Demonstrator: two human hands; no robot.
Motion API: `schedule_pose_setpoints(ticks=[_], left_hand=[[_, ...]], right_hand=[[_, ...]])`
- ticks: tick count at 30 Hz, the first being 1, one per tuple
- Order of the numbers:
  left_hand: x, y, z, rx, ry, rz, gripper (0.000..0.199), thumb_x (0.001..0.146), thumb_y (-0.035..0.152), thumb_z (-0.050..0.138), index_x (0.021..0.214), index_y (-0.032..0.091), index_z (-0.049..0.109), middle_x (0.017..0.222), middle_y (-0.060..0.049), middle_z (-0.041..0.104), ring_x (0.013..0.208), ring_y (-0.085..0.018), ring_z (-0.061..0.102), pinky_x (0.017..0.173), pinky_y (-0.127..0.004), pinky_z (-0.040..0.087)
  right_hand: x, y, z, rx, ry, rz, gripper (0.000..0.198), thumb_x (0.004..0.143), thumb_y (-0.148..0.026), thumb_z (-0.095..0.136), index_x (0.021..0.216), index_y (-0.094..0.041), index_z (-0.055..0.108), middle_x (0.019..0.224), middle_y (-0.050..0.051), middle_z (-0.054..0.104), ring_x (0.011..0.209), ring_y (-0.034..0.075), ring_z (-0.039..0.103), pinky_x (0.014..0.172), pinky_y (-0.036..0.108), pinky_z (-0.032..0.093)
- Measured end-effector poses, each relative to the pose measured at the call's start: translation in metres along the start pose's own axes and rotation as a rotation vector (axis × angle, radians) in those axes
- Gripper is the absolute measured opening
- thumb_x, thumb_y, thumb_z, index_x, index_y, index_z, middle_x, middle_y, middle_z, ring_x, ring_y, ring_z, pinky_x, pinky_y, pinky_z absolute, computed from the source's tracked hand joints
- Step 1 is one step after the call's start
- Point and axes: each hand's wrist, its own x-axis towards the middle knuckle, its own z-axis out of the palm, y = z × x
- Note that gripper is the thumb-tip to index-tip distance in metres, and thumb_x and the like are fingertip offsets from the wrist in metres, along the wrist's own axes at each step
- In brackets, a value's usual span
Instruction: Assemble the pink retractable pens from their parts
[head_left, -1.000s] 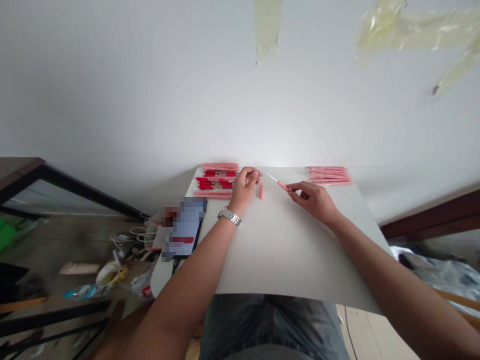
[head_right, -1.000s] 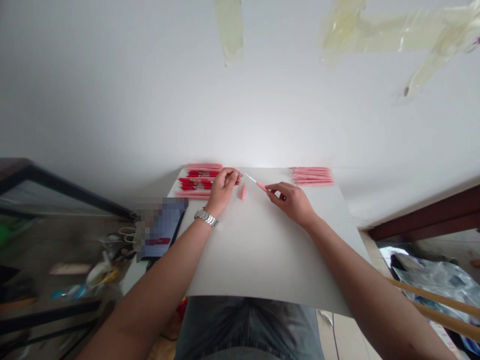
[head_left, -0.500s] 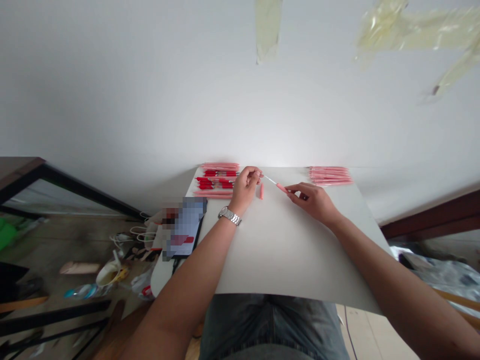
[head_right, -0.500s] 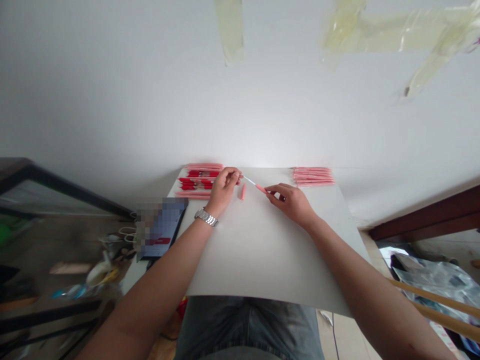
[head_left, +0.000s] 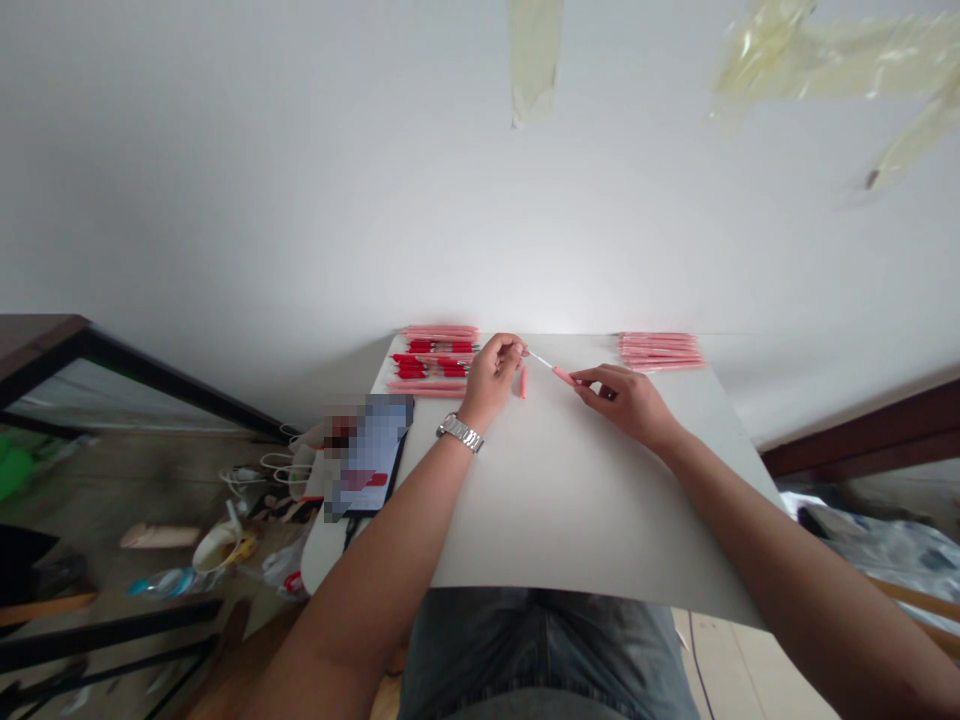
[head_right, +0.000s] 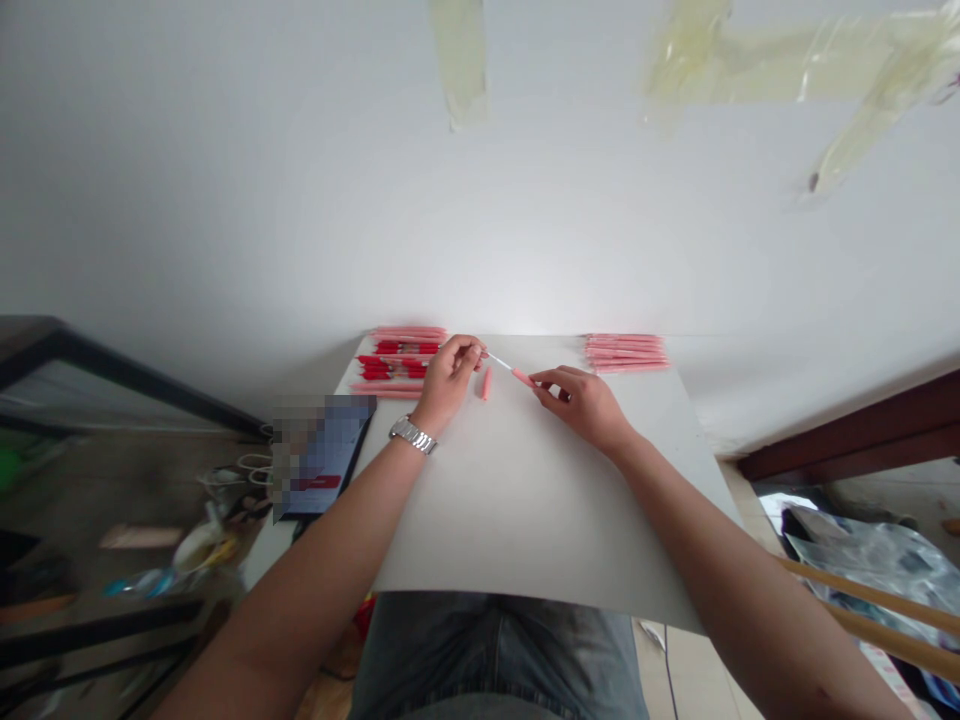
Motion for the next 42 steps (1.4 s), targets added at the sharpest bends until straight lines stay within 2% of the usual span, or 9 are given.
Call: schedule_pose_setpoints(ticks=[9,18,26,33,42], left_hand=[[-0.001,-0.004,0.001,-0.013,-0.031,0.029,0.024,0.100,0.043,0.057,0.099,0.020,0.064,0.099,-0.006,0.072,0.091,-0.016,0.068,0.081,-0.026,0.054],[-0.001,0.002,0.001,-0.066,-0.027,-0.023,0.024,0.096,0.042,0.064,0.100,0.019,0.069,0.102,-0.008,0.073,0.091,-0.017,0.069,0.083,-0.029,0.056],[-0.002,0.001,0.003,-0.148,-0.032,-0.079,0.022,0.091,0.038,0.071,0.103,0.019,0.070,0.098,-0.006,0.071,0.086,-0.014,0.068,0.078,-0.026,0.056],[-0.004,0.005,0.004,-0.193,-0.056,-0.112,0.024,0.089,0.036,0.073,0.107,0.020,0.067,0.097,-0.005,0.070,0.071,-0.011,0.066,0.065,-0.023,0.055],[-0.004,0.005,0.004,-0.211,-0.062,-0.117,0.026,0.089,0.036,0.073,0.108,0.021,0.065,0.098,-0.005,0.070,0.073,-0.011,0.066,0.062,-0.022,0.054]], right_hand=[[0.000,0.002,0.000,-0.004,-0.003,-0.006,0.024,0.098,-0.037,0.060,0.107,-0.024,0.078,0.090,0.004,0.073,0.060,0.012,0.057,0.060,0.027,0.046],[0.000,0.002,-0.001,-0.020,-0.010,-0.025,0.026,0.099,-0.039,0.058,0.107,-0.025,0.078,0.089,0.005,0.073,0.061,0.013,0.057,0.061,0.028,0.046],[0.000,0.004,0.000,-0.020,-0.002,-0.023,0.024,0.098,-0.036,0.060,0.107,-0.024,0.078,0.089,0.004,0.072,0.060,0.012,0.057,0.061,0.027,0.045],[0.000,0.003,-0.001,-0.013,0.007,-0.022,0.025,0.098,-0.038,0.060,0.107,-0.024,0.078,0.090,0.005,0.073,0.060,0.013,0.058,0.061,0.028,0.046],[0.000,0.002,-0.001,-0.010,0.006,-0.018,0.026,0.099,-0.040,0.059,0.109,-0.024,0.077,0.090,0.005,0.073,0.061,0.013,0.058,0.061,0.029,0.047]])
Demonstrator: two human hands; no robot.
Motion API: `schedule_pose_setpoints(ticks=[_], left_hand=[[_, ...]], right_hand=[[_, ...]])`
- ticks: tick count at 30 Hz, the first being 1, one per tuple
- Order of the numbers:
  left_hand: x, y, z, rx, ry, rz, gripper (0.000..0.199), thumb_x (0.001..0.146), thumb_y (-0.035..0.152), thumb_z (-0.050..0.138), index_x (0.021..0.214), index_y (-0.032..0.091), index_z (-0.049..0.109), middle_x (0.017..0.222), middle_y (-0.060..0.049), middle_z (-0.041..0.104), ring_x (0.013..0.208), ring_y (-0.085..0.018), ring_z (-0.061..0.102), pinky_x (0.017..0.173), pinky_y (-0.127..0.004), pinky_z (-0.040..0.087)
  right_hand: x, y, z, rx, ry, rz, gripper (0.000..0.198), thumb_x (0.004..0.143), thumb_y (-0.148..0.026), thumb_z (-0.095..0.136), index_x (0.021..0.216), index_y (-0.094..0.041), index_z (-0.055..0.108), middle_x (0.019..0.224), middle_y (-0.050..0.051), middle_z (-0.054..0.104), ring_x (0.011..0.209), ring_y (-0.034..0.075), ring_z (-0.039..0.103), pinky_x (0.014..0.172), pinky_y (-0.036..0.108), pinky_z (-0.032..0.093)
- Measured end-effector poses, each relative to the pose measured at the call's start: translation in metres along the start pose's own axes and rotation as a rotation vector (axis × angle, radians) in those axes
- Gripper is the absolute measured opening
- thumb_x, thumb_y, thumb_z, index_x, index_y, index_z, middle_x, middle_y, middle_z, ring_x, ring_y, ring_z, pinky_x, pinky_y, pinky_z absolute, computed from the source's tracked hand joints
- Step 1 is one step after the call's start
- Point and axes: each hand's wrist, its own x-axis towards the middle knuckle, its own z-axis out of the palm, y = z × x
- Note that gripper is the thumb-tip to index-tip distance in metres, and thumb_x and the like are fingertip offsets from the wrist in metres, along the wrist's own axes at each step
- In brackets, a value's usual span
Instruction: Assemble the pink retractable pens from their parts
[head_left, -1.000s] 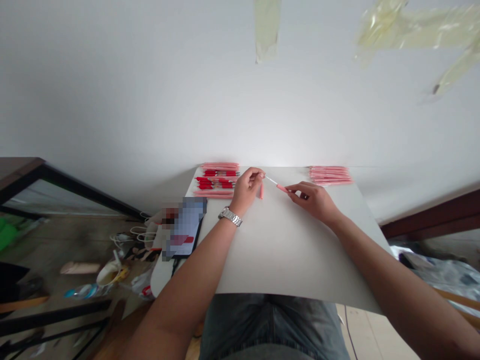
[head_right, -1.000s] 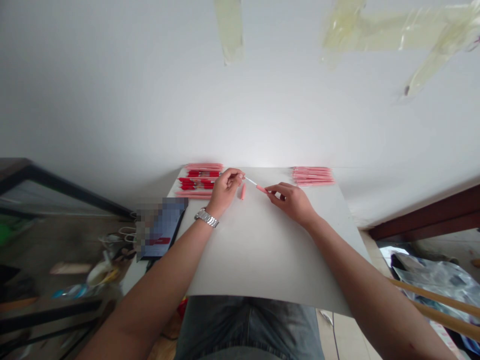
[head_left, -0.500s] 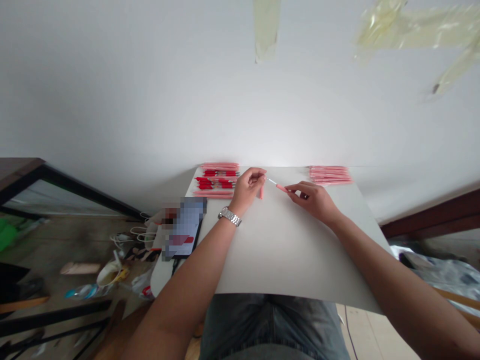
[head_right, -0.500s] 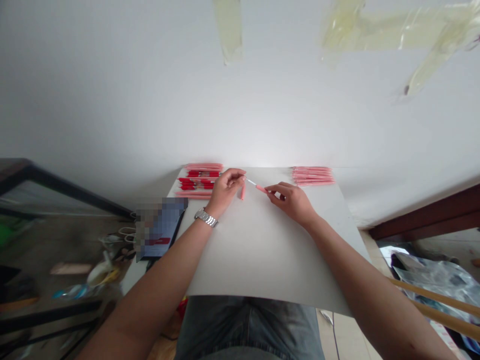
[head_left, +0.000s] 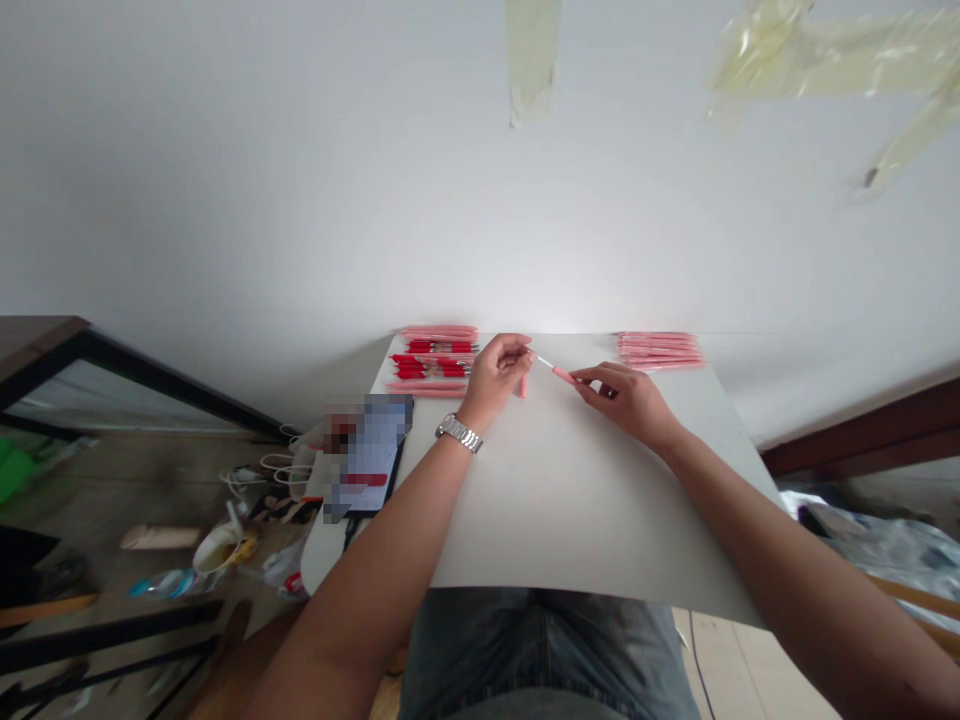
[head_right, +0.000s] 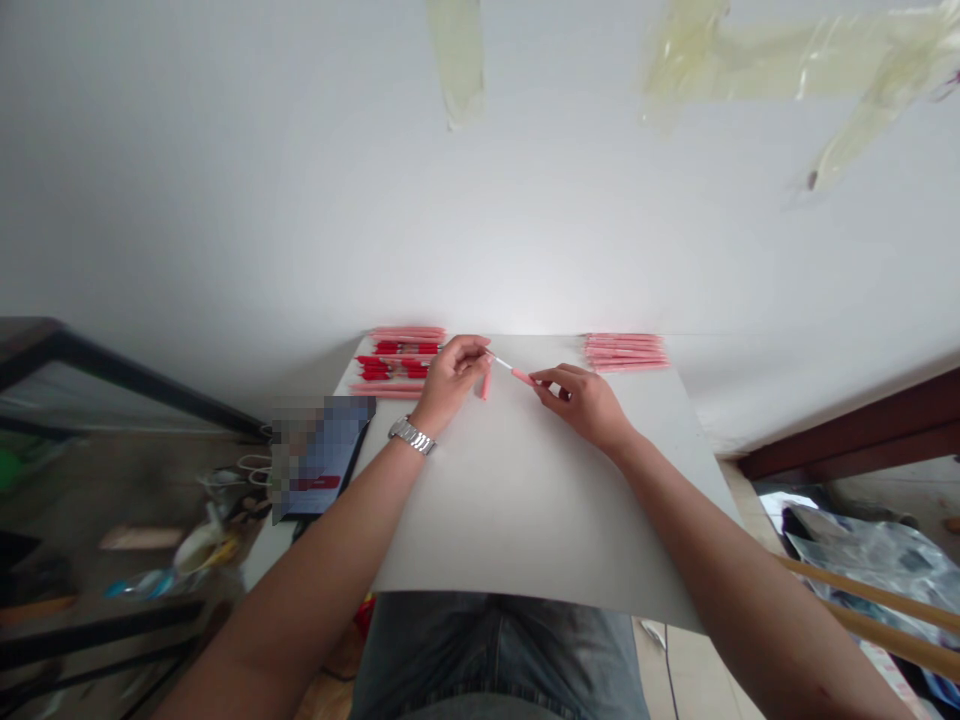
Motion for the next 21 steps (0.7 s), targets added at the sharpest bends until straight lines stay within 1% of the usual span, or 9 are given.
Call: schedule_pose_setpoints(ticks=[5,11,18,21], left_hand=[[0.0004,-0.0001,-0.0003,-0.005,-0.003,0.006,0.026,0.088,0.035,0.073,0.108,0.020,0.065,0.097,-0.005,0.069,0.081,-0.013,0.067,0.067,-0.023,0.056],[0.0005,-0.0002,0.0002,-0.007,0.005,-0.003,0.026,0.089,0.035,0.073,0.109,0.020,0.065,0.097,-0.005,0.069,0.082,-0.014,0.067,0.068,-0.023,0.057],[0.0002,0.0013,-0.0004,-0.007,0.038,0.008,0.028,0.093,0.043,0.069,0.107,0.019,0.065,0.095,-0.006,0.071,0.085,-0.015,0.070,0.083,-0.030,0.059],[0.0008,0.0000,-0.0012,-0.008,0.067,0.015,0.029,0.094,0.045,0.068,0.106,0.019,0.065,0.096,-0.007,0.072,0.085,-0.015,0.071,0.084,-0.031,0.060]], right_hand=[[0.0004,-0.0005,-0.0002,-0.001,0.001,0.006,0.026,0.098,-0.039,0.059,0.108,-0.024,0.077,0.090,0.004,0.073,0.061,0.013,0.059,0.062,0.028,0.047],[0.0006,0.0001,0.0003,-0.011,0.009,0.002,0.026,0.099,-0.040,0.059,0.109,-0.024,0.077,0.090,0.005,0.074,0.060,0.013,0.059,0.061,0.029,0.047],[0.0004,-0.0006,-0.0012,-0.001,0.020,-0.002,0.027,0.099,-0.040,0.058,0.110,-0.023,0.077,0.093,0.006,0.074,0.061,0.013,0.059,0.061,0.029,0.048],[0.0005,-0.0014,-0.0022,0.000,0.025,-0.001,0.027,0.098,-0.039,0.059,0.110,-0.023,0.077,0.094,0.006,0.074,0.061,0.013,0.059,0.061,0.029,0.048]])
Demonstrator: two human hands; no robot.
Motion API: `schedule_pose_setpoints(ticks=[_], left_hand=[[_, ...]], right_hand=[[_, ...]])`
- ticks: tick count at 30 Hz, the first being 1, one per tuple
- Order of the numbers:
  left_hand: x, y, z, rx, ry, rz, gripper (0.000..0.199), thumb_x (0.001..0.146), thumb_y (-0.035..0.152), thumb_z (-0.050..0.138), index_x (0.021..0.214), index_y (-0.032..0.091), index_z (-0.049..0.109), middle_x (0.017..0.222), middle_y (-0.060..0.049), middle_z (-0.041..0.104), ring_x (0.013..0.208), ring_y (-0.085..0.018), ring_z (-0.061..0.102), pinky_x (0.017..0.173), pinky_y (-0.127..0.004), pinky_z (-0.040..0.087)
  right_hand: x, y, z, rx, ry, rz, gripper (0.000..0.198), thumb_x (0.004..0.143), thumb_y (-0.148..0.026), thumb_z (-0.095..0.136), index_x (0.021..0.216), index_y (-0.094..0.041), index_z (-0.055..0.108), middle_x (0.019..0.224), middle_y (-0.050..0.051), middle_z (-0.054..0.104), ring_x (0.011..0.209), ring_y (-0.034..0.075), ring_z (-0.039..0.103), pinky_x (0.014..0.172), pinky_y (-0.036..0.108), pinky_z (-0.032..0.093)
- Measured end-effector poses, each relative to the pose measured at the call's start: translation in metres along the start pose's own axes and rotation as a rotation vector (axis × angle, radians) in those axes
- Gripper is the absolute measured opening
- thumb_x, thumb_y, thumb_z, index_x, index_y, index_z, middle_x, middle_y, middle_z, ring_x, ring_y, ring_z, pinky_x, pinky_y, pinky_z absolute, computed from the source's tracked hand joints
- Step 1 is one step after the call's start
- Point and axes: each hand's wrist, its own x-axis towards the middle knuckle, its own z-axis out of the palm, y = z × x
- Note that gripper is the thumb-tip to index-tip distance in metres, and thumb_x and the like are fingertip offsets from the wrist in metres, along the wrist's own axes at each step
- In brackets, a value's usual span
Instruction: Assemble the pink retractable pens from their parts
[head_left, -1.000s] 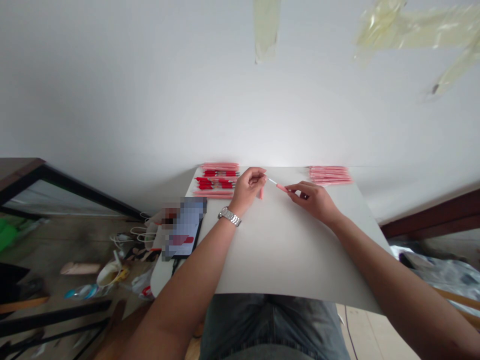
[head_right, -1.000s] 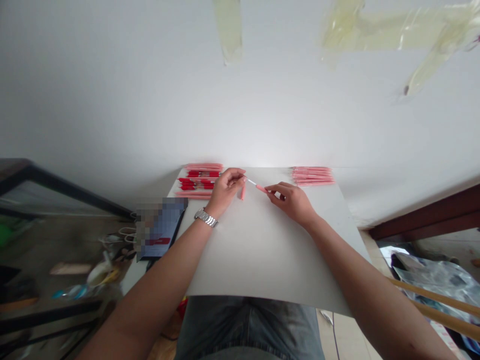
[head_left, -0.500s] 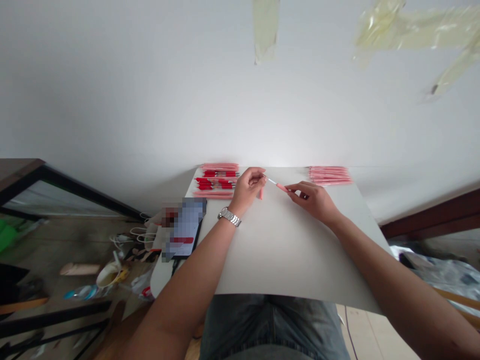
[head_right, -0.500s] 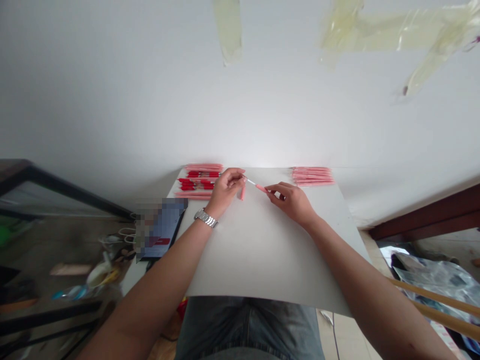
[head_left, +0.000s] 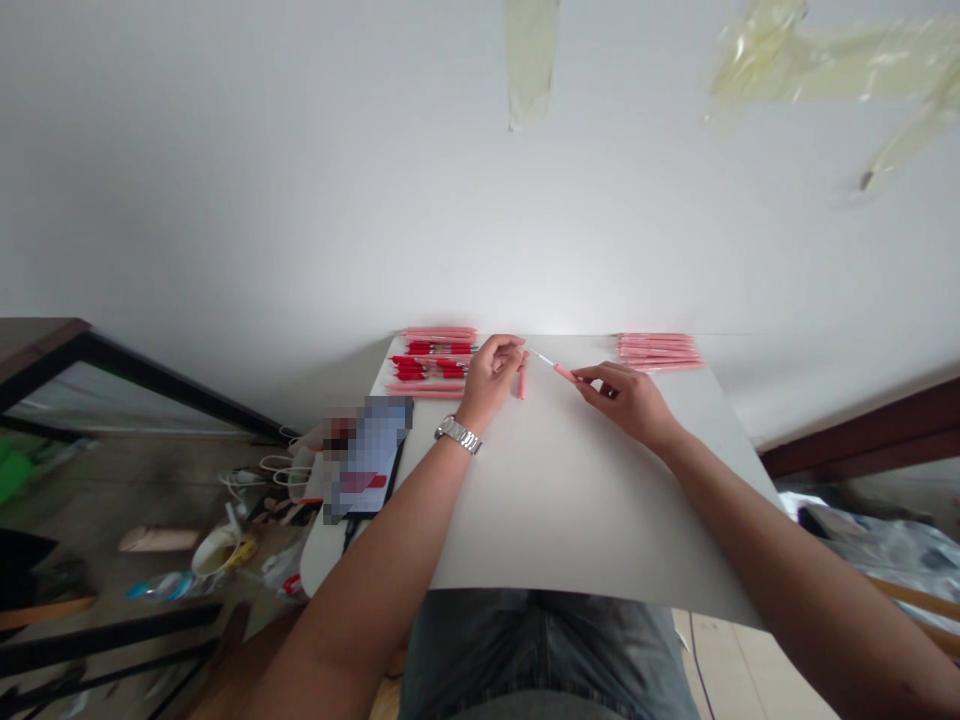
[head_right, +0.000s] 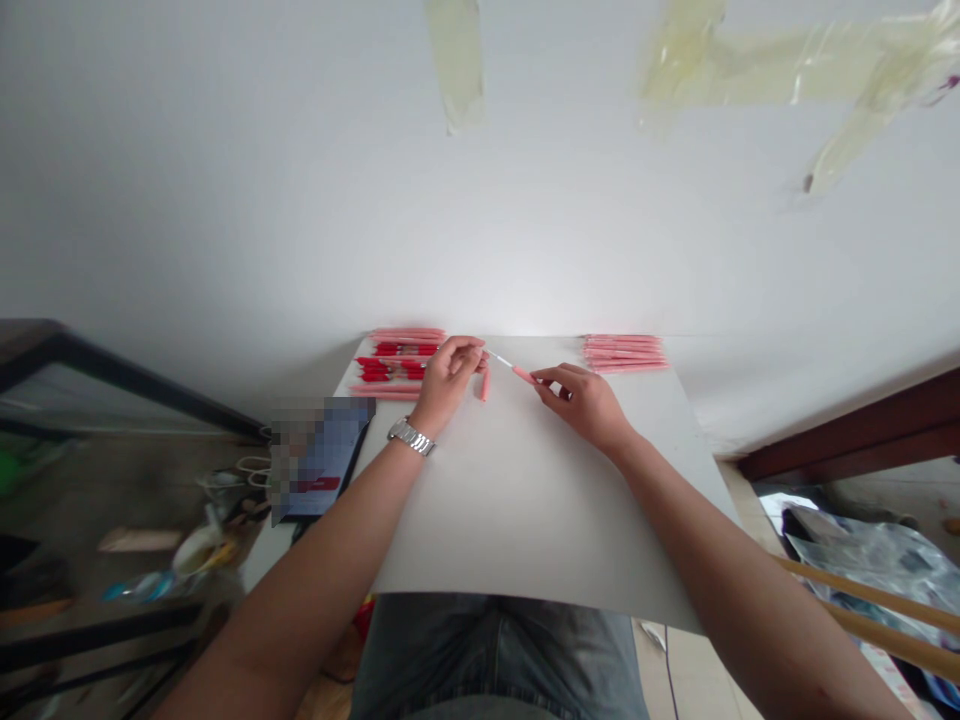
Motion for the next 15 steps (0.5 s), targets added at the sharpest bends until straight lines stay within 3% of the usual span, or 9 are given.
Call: schedule_pose_setpoints(ticks=[7,15], left_hand=[[0.002,-0.011,-0.004,0.076,0.048,0.031,0.027,0.094,0.045,0.067,0.104,0.020,0.065,0.096,-0.008,0.072,0.087,-0.017,0.071,0.081,-0.031,0.061],[-0.001,-0.010,-0.006,0.384,0.063,0.131,0.010,0.096,0.029,0.061,0.098,0.021,0.064,0.095,-0.005,0.072,0.088,-0.016,0.071,0.083,-0.030,0.057]], right_hand=[[0.001,0.000,0.000,0.005,0.020,0.008,0.025,0.098,-0.038,0.059,0.111,-0.023,0.076,0.093,0.005,0.074,0.061,0.013,0.059,0.062,0.029,0.048],[0.001,-0.001,-0.001,0.003,0.029,0.016,0.023,0.098,-0.036,0.060,0.109,-0.024,0.076,0.092,0.004,0.074,0.060,0.013,0.058,0.061,0.028,0.046]])
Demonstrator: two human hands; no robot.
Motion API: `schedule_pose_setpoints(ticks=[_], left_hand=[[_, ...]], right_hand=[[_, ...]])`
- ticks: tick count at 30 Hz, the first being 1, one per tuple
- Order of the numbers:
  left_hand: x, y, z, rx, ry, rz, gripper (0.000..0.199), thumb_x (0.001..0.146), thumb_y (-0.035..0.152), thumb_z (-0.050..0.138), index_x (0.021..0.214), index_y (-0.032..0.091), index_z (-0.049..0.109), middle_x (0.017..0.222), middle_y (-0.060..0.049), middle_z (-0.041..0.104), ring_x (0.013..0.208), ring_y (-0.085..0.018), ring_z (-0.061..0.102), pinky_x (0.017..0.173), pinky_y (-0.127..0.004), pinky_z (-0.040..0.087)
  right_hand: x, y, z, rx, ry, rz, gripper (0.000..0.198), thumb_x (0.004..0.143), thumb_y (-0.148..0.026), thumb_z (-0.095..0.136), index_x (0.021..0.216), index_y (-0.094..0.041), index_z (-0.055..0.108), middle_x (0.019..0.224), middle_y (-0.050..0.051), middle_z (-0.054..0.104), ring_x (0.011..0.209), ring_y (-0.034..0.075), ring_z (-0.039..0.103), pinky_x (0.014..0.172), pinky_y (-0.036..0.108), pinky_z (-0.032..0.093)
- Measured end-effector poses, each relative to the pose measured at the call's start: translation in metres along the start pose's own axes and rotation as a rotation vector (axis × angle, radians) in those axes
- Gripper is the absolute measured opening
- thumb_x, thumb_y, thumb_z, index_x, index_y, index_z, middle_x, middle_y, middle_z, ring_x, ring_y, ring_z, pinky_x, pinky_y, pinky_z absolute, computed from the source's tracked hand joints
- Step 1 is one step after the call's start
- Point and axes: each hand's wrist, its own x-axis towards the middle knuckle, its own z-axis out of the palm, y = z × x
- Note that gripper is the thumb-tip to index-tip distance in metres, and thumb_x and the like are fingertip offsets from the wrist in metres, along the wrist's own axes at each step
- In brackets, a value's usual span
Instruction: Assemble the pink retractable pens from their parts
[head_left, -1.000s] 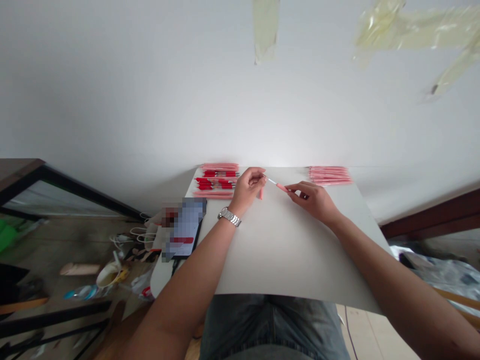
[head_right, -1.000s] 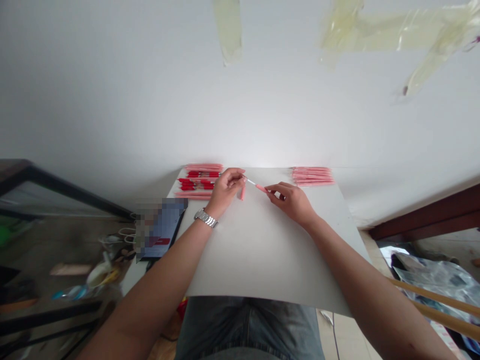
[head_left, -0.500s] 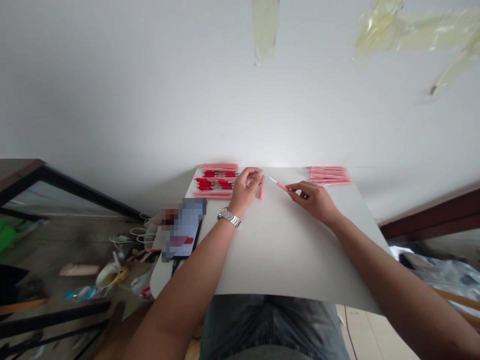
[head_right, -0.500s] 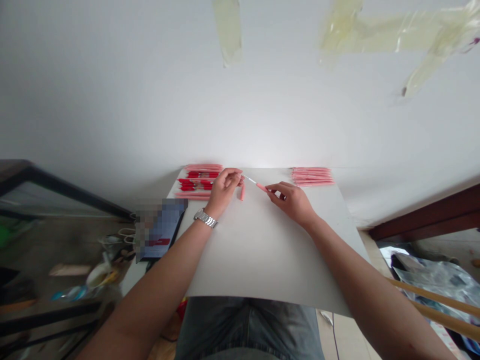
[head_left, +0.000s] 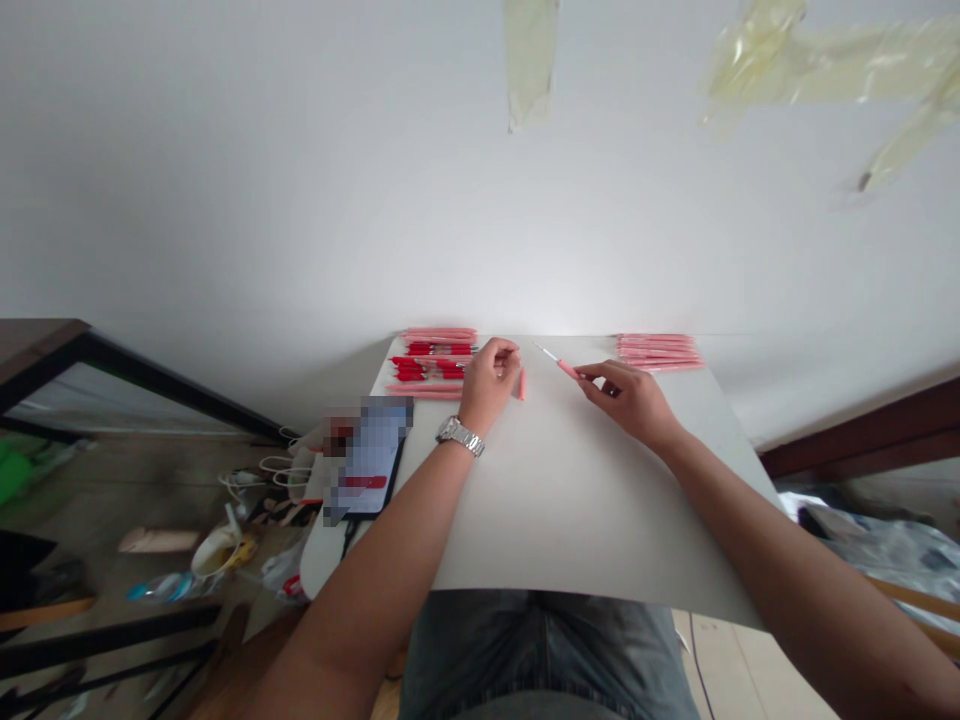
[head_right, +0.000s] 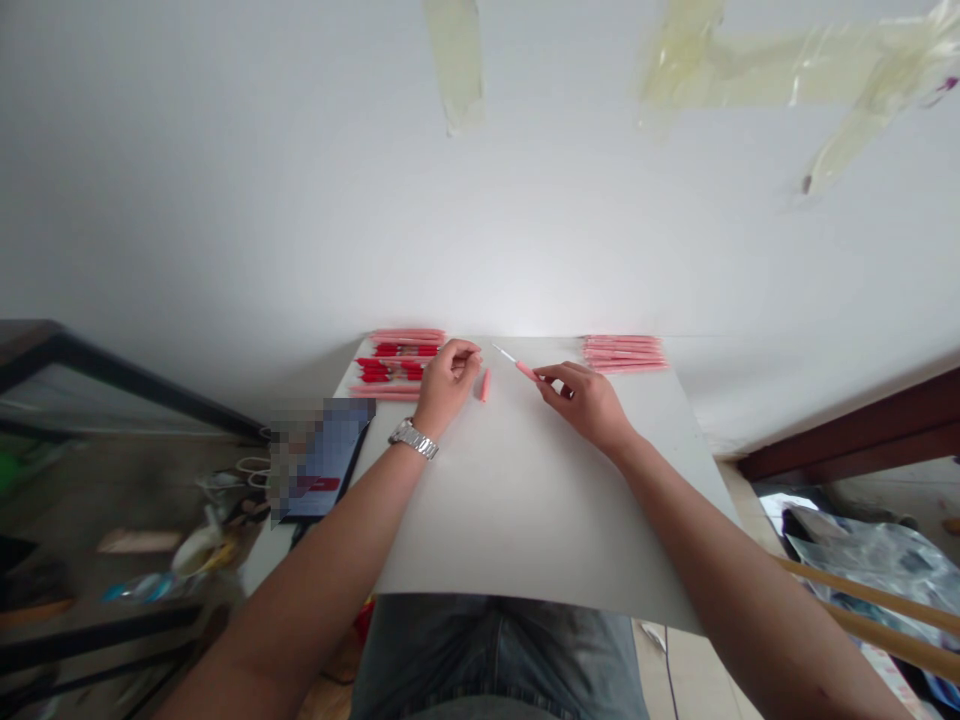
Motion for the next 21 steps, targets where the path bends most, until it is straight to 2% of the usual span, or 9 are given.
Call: schedule_pose_setpoints(ticks=[6,12,21], left_hand=[[-0.0015,0.0041,-0.0004,0.116,-0.049,0.038,0.006,0.094,0.020,0.059,0.098,0.022,0.063,0.092,-0.003,0.072,0.083,-0.015,0.069,0.082,-0.029,0.057],[-0.0017,-0.0003,-0.0003,0.225,-0.082,0.073,0.010,0.093,0.017,0.061,0.100,0.022,0.065,0.092,-0.004,0.070,0.083,-0.017,0.066,0.083,-0.032,0.056],[-0.0042,0.0029,-0.0014,0.286,-0.163,0.095,0.008,0.093,0.018,0.062,0.098,0.021,0.068,0.096,-0.004,0.065,0.082,-0.015,0.065,0.078,-0.029,0.053]], right_hand=[[0.0001,0.0028,0.0012,-0.004,0.008,-0.007,0.023,0.098,-0.037,0.061,0.109,-0.024,0.076,0.092,0.004,0.074,0.060,0.012,0.057,0.060,0.028,0.046],[-0.0001,0.0011,0.0011,-0.003,0.007,-0.006,0.022,0.098,-0.036,0.061,0.109,-0.024,0.076,0.092,0.004,0.074,0.060,0.012,0.057,0.061,0.028,0.046],[-0.0002,0.0010,0.0009,-0.009,0.004,-0.004,0.022,0.098,-0.035,0.061,0.109,-0.024,0.076,0.092,0.003,0.074,0.060,0.012,0.057,0.061,0.028,0.046]])
